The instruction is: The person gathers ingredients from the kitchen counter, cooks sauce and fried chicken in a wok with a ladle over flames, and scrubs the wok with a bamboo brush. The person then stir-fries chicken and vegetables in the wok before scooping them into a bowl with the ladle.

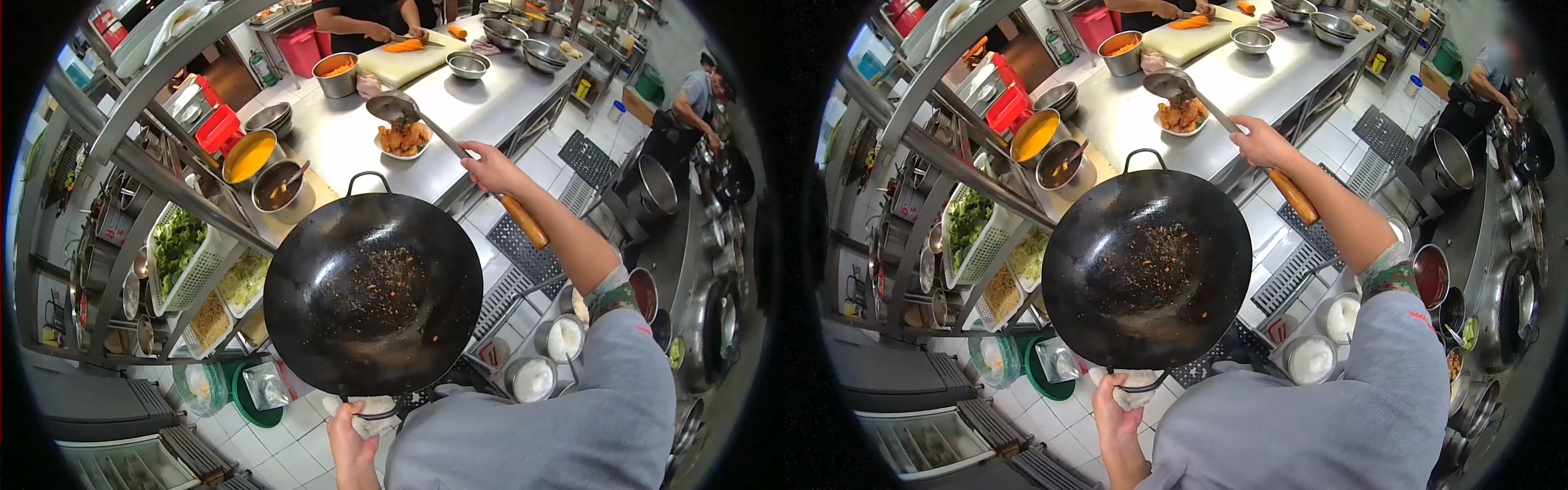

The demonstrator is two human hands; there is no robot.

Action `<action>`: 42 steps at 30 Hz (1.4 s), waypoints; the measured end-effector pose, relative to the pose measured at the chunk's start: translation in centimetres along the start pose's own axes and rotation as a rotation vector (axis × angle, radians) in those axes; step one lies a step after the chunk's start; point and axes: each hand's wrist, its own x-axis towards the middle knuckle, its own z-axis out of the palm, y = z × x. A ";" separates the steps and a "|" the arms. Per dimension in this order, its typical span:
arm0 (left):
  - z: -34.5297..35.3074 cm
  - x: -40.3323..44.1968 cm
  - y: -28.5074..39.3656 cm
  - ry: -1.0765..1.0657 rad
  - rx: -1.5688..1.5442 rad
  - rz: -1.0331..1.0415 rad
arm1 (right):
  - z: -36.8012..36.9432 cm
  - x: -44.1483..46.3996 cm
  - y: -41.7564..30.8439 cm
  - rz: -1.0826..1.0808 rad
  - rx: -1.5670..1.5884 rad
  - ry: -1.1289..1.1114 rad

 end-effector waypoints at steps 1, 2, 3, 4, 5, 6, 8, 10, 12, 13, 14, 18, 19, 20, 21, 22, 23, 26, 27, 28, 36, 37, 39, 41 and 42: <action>0.3 0.0 0.1 0.004 0.004 0.015 | 0.2 0.0 0.1 -0.012 -0.024 0.001; 0.8 -0.4 0.1 0.009 0.007 0.027 | 0.4 0.0 0.3 -0.010 -0.021 0.021; 1.1 -0.6 0.1 0.014 0.008 0.038 | 0.7 -0.1 0.4 -0.008 -0.019 0.040; 1.0 -0.5 0.1 0.001 0.009 0.019 | 0.9 0.0 0.4 -0.010 -0.019 0.058; 0.9 -0.5 0.2 -0.010 0.011 0.003 | 0.9 0.1 0.4 0.002 -0.063 0.052; 0.6 -0.5 0.4 -0.021 0.017 -0.014 | 1.2 0.1 0.6 -0.018 -0.102 0.075; -0.4 0.0 0.6 -0.032 0.030 -0.031 | 1.7 0.2 0.9 -0.059 -0.189 0.128; -0.9 0.6 0.6 -0.050 0.017 -0.041 | 1.7 0.1 0.6 -0.050 -0.212 0.132; -1.4 0.8 1.0 -0.068 0.003 -0.042 | 2.4 0.0 1.4 -0.179 -0.300 0.220; -1.5 1.1 1.4 -0.089 0.016 -0.047 | 2.7 0.5 2.5 -0.318 -0.385 0.311; -1.7 1.2 1.6 -0.111 0.027 -0.054 | 3.2 -0.2 1.3 -0.456 -0.473 0.400; -3.8 2.6 3.1 -0.217 0.096 -0.154 | 4.2 -3.0 -3.3 -0.120 -0.399 0.250; -3.9 3.0 3.5 -0.208 0.128 -0.130 | 4.6 -2.8 -3.0 -0.137 -0.426 0.269; -4.1 3.2 4.3 -0.223 0.147 -0.124 | 5.8 -2.7 -2.5 -0.139 -0.361 0.354; -4.2 3.4 5.0 -0.241 0.159 -0.121 | 7.2 -2.7 -2.0 -0.146 -0.302 0.435; -4.4 3.6 5.6 -0.257 0.164 -0.122 | 7.9 -3.0 -2.2 -0.153 -0.249 0.509; -5.2 4.4 6.5 -0.290 0.206 -0.178 | 8.3 -4.1 -4.6 0.076 0.013 0.366; -5.7 6.2 8.3 -0.341 0.350 -0.115 | 10.0 -4.4 -5.6 0.074 0.312 0.400; -5.7 6.4 8.8 -0.403 0.304 -0.081 | 11.2 -5.3 -6.4 0.107 0.574 0.489; -5.7 6.4 9.4 -0.455 0.306 -0.053 | 11.1 -7.0 -6.8 0.094 0.801 0.344; -5.9 1.1 11.5 -0.744 0.560 -0.029 | 11.2 -36.7 -7.2 -0.247 1.727 0.179; -5.6 0.8 10.9 -0.815 0.589 0.040 | 10.6 -40.6 -7.1 -0.381 1.620 0.150; -3.5 -2.3 11.3 -0.968 0.696 -0.062 | 9.1 -47.3 -8.7 -0.592 1.478 0.203; -1.5 -5.0 10.6 -1.105 0.777 -0.145 | 11.0 -53.4 -12.9 -0.650 1.240 0.558; -1.1 -6.0 9.6 -1.179 0.800 -0.158 | 11.6 -54.8 -12.6 -0.649 1.243 0.580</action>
